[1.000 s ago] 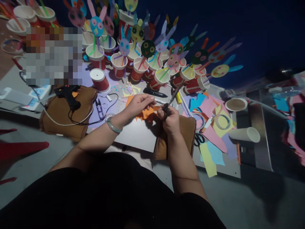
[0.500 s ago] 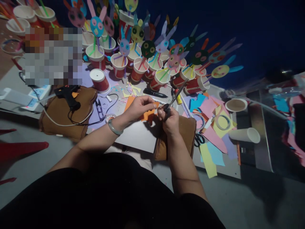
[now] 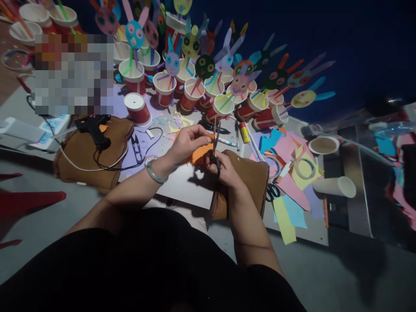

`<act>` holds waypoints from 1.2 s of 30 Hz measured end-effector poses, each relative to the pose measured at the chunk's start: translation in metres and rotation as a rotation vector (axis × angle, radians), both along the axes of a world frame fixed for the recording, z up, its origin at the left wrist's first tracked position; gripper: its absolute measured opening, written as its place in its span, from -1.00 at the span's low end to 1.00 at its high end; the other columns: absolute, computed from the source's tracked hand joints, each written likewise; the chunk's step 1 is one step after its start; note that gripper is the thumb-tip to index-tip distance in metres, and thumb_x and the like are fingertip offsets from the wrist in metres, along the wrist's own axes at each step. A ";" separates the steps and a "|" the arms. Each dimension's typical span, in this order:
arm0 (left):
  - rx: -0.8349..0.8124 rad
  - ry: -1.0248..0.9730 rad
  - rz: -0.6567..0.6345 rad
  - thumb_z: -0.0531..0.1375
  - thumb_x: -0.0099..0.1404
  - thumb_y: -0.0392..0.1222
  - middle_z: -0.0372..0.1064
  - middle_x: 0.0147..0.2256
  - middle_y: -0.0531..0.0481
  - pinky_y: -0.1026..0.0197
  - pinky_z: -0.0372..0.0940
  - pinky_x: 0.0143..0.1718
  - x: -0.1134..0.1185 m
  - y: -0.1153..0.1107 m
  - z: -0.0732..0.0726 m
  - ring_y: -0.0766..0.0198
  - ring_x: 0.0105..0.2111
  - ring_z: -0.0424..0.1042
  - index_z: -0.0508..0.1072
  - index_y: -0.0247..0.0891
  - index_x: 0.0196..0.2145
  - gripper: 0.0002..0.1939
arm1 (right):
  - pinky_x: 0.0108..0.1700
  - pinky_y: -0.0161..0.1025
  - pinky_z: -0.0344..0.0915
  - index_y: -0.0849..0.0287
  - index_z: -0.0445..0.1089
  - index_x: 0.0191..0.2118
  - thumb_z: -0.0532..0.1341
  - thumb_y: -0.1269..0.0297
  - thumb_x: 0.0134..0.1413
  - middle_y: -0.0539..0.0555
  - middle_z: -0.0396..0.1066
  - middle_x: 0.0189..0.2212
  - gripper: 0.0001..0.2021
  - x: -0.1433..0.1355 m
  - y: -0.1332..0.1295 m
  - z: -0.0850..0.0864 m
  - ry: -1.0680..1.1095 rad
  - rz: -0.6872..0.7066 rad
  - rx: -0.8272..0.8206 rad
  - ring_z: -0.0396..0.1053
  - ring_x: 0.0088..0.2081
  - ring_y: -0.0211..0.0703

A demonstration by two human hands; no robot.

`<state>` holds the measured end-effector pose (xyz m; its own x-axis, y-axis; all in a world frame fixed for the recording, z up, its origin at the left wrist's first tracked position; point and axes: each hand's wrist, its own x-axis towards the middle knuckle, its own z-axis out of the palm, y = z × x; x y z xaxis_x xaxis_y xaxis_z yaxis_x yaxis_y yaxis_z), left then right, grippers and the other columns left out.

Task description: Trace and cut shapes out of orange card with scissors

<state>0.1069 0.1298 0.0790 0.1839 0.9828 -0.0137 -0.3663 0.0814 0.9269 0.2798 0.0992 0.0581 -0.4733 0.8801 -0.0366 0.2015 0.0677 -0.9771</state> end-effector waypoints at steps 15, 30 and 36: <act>0.044 0.025 0.010 0.32 0.05 -0.19 0.39 -0.51 0.09 0.28 0.25 -0.40 0.000 0.000 -0.002 0.39 -0.47 0.35 0.41 -0.27 -0.48 -0.84 | -0.42 -0.29 0.02 0.15 0.25 -0.48 0.33 -0.34 -0.13 -0.09 0.17 -0.56 -0.42 -0.001 0.000 0.001 0.028 -0.025 -0.019 0.07 -0.49 -0.32; 0.048 0.036 -0.004 0.35 0.05 -0.14 0.34 -0.51 0.09 0.27 0.21 -0.40 -0.002 0.001 -0.004 0.39 -0.47 0.30 0.38 -0.27 -0.48 -0.78 | -0.43 -0.29 0.03 0.15 0.24 -0.50 0.33 -0.31 -0.12 -0.09 0.17 -0.57 -0.43 0.000 0.001 -0.002 0.020 -0.032 -0.017 0.06 -0.50 -0.34; 0.037 0.007 0.002 0.35 0.04 -0.18 0.36 -0.51 0.09 0.29 0.22 -0.40 -0.002 0.001 -0.002 0.40 -0.47 0.31 0.38 -0.27 -0.49 -0.80 | -0.41 -0.28 0.06 0.15 0.25 -0.50 0.34 -0.27 -0.09 -0.09 0.18 -0.57 -0.46 -0.001 0.001 0.001 0.026 -0.027 -0.013 0.06 -0.50 -0.33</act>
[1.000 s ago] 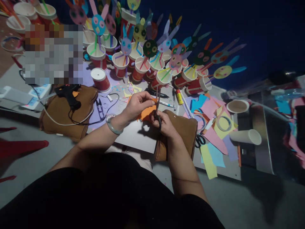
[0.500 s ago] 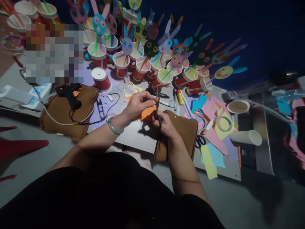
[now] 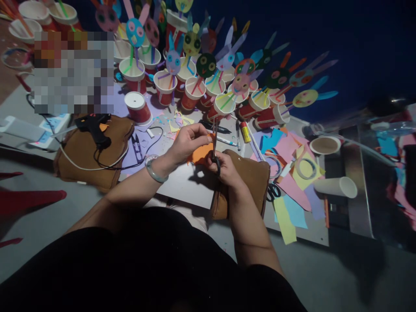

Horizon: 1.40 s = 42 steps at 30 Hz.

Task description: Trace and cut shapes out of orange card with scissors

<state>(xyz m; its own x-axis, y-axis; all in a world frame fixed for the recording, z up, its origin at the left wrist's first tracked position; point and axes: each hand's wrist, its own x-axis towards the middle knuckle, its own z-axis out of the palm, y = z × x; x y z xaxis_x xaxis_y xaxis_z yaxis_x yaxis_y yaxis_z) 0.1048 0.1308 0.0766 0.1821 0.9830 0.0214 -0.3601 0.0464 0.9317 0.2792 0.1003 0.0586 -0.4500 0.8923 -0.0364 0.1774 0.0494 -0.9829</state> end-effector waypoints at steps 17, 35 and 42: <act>0.027 -0.035 0.014 0.34 0.02 -0.22 0.38 -0.52 0.10 0.32 0.23 -0.43 0.000 0.001 0.001 0.43 -0.49 0.33 0.40 -0.28 -0.51 -0.83 | -0.39 -0.28 0.10 0.16 0.26 -0.49 0.34 -0.23 -0.07 -0.07 0.21 -0.54 -0.49 0.001 0.000 0.000 0.003 0.006 -0.017 0.10 -0.48 -0.32; 0.051 -0.072 0.030 0.35 0.02 -0.21 0.44 -0.48 0.07 0.31 0.27 -0.40 -0.001 0.001 0.002 0.41 -0.47 0.37 0.41 -0.28 -0.52 -0.82 | -0.40 -0.28 0.10 0.16 0.25 -0.52 0.36 -0.24 -0.10 -0.09 0.18 -0.58 -0.47 -0.001 0.001 0.001 0.015 0.014 0.005 0.06 -0.51 -0.34; 0.064 -0.092 0.029 0.36 0.02 -0.20 0.46 -0.45 0.06 0.30 0.29 -0.37 -0.001 0.001 0.001 0.41 -0.45 0.39 0.40 -0.28 -0.52 -0.81 | -0.39 -0.28 0.10 0.16 0.26 -0.53 0.36 -0.22 -0.11 -0.10 0.17 -0.59 -0.48 0.000 0.001 0.000 0.015 0.015 0.007 0.06 -0.52 -0.34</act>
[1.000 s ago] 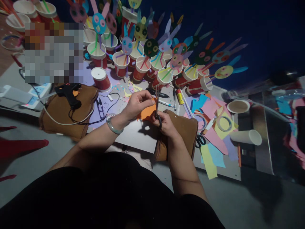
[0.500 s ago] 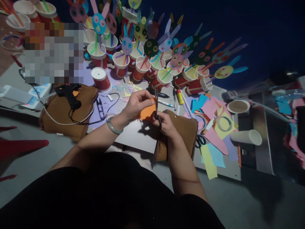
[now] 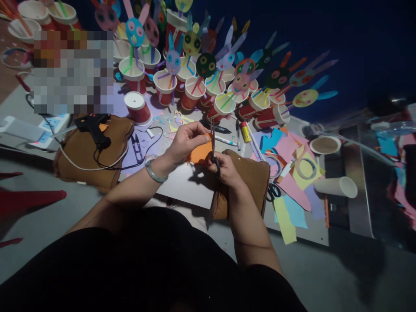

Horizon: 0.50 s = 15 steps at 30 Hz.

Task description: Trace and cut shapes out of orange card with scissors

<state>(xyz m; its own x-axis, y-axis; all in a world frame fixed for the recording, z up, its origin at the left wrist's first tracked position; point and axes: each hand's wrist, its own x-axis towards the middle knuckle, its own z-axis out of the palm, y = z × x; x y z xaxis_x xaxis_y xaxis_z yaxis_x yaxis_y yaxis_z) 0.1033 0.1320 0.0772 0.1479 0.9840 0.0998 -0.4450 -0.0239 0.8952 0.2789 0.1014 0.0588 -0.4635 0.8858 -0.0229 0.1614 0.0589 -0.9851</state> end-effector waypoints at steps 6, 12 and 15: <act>0.002 0.001 0.002 0.36 0.02 -0.19 0.46 -0.44 0.07 0.30 0.28 -0.38 0.000 0.001 -0.003 0.40 -0.45 0.38 0.40 -0.27 -0.51 -0.81 | -0.39 -0.28 0.11 0.15 0.25 -0.54 0.36 -0.22 -0.13 -0.11 0.16 -0.61 -0.49 0.000 0.000 -0.001 -0.002 -0.008 -0.008 0.07 -0.52 -0.33; 0.008 -0.009 0.005 0.35 0.02 -0.19 0.45 -0.44 0.07 0.30 0.28 -0.38 0.000 0.002 -0.003 0.40 -0.45 0.38 0.40 -0.28 -0.52 -0.81 | -0.40 -0.29 0.11 0.16 0.26 -0.54 0.37 -0.13 -0.12 -0.10 0.18 -0.60 -0.54 -0.001 0.000 0.001 0.002 -0.008 -0.029 0.07 -0.52 -0.34; 0.009 -0.008 0.007 0.35 0.02 -0.19 0.45 -0.44 0.07 0.29 0.27 -0.38 -0.001 0.002 -0.002 0.40 -0.45 0.37 0.39 -0.27 -0.52 -0.80 | -0.40 -0.29 0.11 0.16 0.26 -0.54 0.37 -0.12 -0.12 -0.11 0.18 -0.60 -0.54 0.000 0.000 0.001 -0.001 -0.001 -0.036 0.07 -0.53 -0.35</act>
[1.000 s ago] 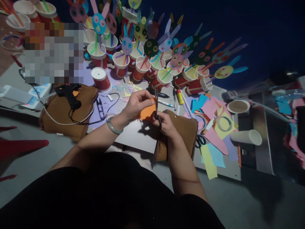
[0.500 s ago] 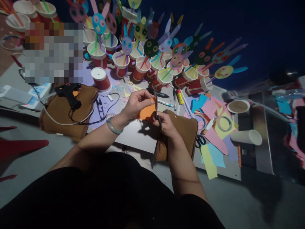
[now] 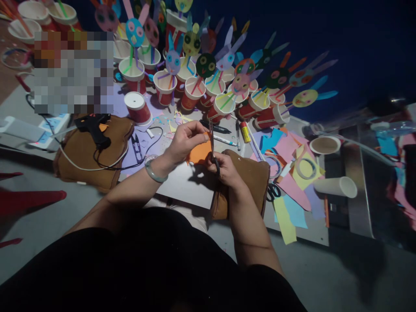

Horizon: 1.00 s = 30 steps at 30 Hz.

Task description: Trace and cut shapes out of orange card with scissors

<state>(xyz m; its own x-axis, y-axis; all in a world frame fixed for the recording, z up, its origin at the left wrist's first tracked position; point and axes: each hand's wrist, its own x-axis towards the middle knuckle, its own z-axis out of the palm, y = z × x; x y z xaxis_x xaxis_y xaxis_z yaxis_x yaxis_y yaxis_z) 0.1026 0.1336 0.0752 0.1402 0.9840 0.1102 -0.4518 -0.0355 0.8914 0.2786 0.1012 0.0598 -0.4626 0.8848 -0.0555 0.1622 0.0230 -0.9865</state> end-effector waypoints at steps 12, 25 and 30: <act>0.001 0.013 -0.003 0.35 0.05 -0.16 0.44 -0.44 0.07 0.27 0.29 -0.36 -0.001 0.000 -0.001 0.37 -0.43 0.39 0.38 -0.25 -0.50 -0.79 | -0.41 -0.29 0.13 0.15 0.25 -0.53 0.36 -0.18 -0.12 -0.11 0.17 -0.60 -0.51 -0.001 -0.001 0.001 -0.007 0.002 -0.001 0.06 -0.53 -0.35; 0.013 -0.009 -0.001 0.34 0.06 -0.20 0.44 -0.44 0.07 0.28 0.27 -0.37 -0.001 0.000 -0.003 0.38 -0.44 0.37 0.40 -0.25 -0.50 -0.83 | -0.41 -0.30 0.13 0.16 0.26 -0.54 0.36 -0.25 -0.14 -0.09 0.18 -0.60 -0.47 -0.001 -0.001 0.001 0.003 0.003 -0.006 0.08 -0.52 -0.34; 0.007 -0.012 -0.009 0.33 0.07 -0.20 0.43 -0.43 0.08 0.28 0.26 -0.37 -0.001 0.000 -0.004 0.39 -0.44 0.36 0.41 -0.25 -0.49 -0.85 | -0.43 -0.31 0.12 0.16 0.26 -0.54 0.35 -0.25 -0.13 -0.09 0.18 -0.60 -0.47 0.000 -0.001 0.001 -0.007 0.015 -0.009 0.08 -0.53 -0.34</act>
<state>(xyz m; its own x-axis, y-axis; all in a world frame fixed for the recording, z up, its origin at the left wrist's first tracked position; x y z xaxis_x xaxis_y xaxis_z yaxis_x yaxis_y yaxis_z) 0.1013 0.1339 0.0713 0.1480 0.9819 0.1185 -0.4625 -0.0372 0.8858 0.2782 0.1002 0.0609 -0.4754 0.8772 -0.0666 0.1691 0.0168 -0.9855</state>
